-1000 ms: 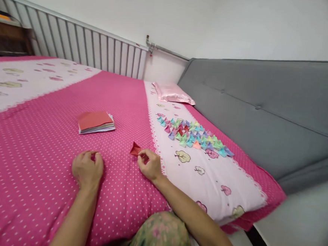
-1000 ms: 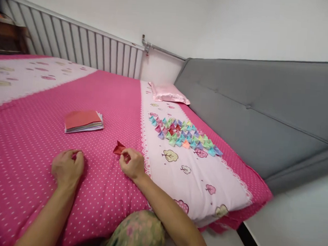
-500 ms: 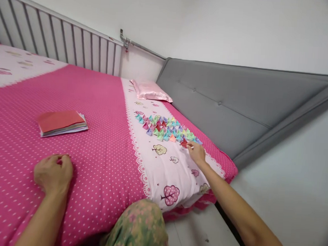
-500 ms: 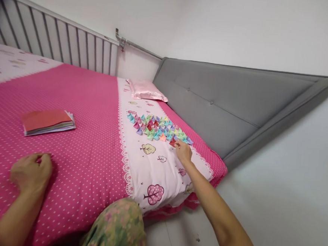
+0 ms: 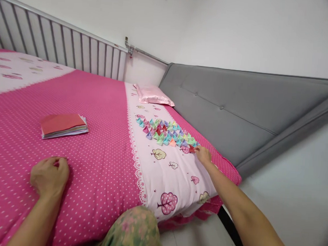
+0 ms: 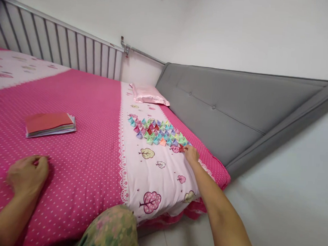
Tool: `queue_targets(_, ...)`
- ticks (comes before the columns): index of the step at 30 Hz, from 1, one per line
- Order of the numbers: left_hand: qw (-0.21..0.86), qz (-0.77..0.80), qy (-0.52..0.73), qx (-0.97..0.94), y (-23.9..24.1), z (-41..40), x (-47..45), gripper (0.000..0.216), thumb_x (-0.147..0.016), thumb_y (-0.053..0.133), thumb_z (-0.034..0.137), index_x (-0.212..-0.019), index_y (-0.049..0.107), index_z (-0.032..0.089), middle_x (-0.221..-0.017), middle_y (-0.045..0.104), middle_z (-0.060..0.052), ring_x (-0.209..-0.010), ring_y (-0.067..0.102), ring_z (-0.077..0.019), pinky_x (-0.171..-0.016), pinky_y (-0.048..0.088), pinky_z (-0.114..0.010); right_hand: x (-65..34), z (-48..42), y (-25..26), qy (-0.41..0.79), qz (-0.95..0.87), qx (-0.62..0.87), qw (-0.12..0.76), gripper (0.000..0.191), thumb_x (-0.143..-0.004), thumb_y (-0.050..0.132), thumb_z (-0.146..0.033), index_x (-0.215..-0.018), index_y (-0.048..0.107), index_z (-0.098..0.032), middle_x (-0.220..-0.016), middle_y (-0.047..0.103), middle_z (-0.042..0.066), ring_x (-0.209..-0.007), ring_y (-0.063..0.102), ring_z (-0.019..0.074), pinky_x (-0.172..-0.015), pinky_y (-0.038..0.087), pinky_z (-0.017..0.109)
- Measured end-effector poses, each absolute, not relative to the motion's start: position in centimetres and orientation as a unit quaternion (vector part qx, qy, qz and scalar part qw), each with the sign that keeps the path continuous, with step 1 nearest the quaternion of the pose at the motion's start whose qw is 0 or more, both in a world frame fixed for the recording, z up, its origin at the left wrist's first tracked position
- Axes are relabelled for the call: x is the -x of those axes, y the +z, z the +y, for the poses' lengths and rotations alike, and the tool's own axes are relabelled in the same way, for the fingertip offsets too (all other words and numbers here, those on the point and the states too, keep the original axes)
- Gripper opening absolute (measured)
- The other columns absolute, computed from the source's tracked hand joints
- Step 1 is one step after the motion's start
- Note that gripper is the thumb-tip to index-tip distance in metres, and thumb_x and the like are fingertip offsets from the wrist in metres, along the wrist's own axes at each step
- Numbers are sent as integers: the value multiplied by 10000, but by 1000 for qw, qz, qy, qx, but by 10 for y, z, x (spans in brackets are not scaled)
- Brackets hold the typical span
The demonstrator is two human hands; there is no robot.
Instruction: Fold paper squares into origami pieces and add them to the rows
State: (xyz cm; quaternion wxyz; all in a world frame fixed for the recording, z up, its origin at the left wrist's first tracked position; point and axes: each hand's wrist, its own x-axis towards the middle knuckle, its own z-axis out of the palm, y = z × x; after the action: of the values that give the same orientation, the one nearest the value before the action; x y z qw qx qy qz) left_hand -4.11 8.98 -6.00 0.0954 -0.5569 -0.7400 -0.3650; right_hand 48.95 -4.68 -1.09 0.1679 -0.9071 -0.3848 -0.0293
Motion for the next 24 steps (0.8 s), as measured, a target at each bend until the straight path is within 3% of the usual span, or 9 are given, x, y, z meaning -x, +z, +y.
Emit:
queue_targets(5, 93, -751, -354, 550, -61, 92, 41, 303, -726, 336, 397, -627, 561, 219, -650, 606, -30, -691, 551, -205, -603, 419, -276, -494, -42, -18, -24, -390, 903, 179, 247, -860, 505, -313, -1037, 558, -148, -1028, 590, 61, -882, 584, 170, -759, 488, 367)
queue_targets(9, 91, -748, -361, 550, -62, 93, 41, 293, -721, 342, 389, -624, 561, 220, -650, 608, -31, -696, 550, -209, -607, 419, -283, -494, -44, -22, -37, -389, 899, 199, 216, -813, 547, -278, -1015, 602, -222, -939, 653, 25, -870, 601, 187, -695, 467, 304)
queue_targets(15, 87, -739, -375, 552, -63, 92, 42, 287, -733, 356, 391, -604, 548, 221, -625, 587, -21, -659, 534, -211, -597, 415, -294, -485, -57, -24, -89, -355, 900, 235, 482, -719, 596, -267, -1190, 497, -248, -961, 666, 36, -859, 612, 228, -592, 422, 271)
queue_targets(24, 49, -706, -418, 570, -59, 81, 43, 287, -737, 383, 295, -685, 631, 161, -721, 642, -93, -737, 564, -232, -728, 414, -330, -415, -37, -7, -94, -472, 836, 265, 453, -745, 513, -254, -1192, 461, -209, -981, 647, 45, -808, 614, 188, -664, 439, 282)
